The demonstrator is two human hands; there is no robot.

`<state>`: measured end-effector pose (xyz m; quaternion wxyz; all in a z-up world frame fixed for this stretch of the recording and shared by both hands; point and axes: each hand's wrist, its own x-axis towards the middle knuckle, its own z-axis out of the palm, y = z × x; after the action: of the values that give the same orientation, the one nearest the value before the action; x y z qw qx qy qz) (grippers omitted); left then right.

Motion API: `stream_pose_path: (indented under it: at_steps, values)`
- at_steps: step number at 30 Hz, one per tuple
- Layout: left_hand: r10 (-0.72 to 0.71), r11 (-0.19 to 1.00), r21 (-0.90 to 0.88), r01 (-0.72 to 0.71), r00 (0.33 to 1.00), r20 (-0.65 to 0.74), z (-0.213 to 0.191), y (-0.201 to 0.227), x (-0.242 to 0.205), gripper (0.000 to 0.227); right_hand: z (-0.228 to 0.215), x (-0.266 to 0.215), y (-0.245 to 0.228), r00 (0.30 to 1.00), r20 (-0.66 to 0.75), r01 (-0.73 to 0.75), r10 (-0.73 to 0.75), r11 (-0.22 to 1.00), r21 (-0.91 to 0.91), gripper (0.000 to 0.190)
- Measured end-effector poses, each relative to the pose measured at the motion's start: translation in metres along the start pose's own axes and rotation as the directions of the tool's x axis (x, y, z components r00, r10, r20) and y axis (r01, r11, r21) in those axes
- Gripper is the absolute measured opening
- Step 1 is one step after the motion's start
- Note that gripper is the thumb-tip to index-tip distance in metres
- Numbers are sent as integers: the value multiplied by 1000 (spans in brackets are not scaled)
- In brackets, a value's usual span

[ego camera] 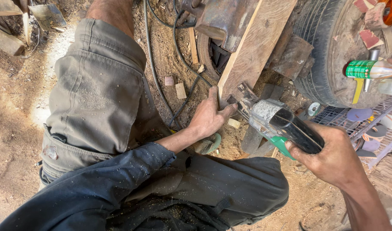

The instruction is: The person uses a jigsaw to cut a plank of wood clamped in a vise. They guide the tool along the wood, pause to reposition the plank, and continue cutting until the piece is separated.

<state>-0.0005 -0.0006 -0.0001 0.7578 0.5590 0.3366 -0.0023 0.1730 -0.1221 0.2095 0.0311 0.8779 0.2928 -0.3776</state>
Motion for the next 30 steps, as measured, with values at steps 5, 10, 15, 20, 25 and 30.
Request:
stream_pose_path:
  at_steps: [5, 10, 15, 20, 25, 30]
  values:
    - [36, 999, 16, -36, 999, -5, 1, -6, 1, 59, 0, 0, 0, 1000, -7, 21, -21, 1000, 17, 32]
    - [56, 998, 17, -56, 998, -6, 3, -8, 4, 62, -1, 2, 0, 998, -14, 64, -64, 998, 20, 31]
    - [38, 999, 29, -38, 999, 12, 3, -8, 4, 70, -3, 3, -1, 999, 18, 28, -28, 1000, 5, 25]
    - [54, 998, 41, -53, 998, -14, 3, -8, 4, 67, -4, 4, -2, 999, 19, 28, -29, 999, 33, 30]
    - [25, 999, 42, -25, 1000, 3, 4, -9, 4, 64, -3, 4, -3, 998, 6, 55, -55, 998, 30, 34]
    - [51, 998, 32, -51, 999, -3, 4, -11, 4, 63, -2, 3, -4, 998, 6, 64, -64, 997, 33, 30]
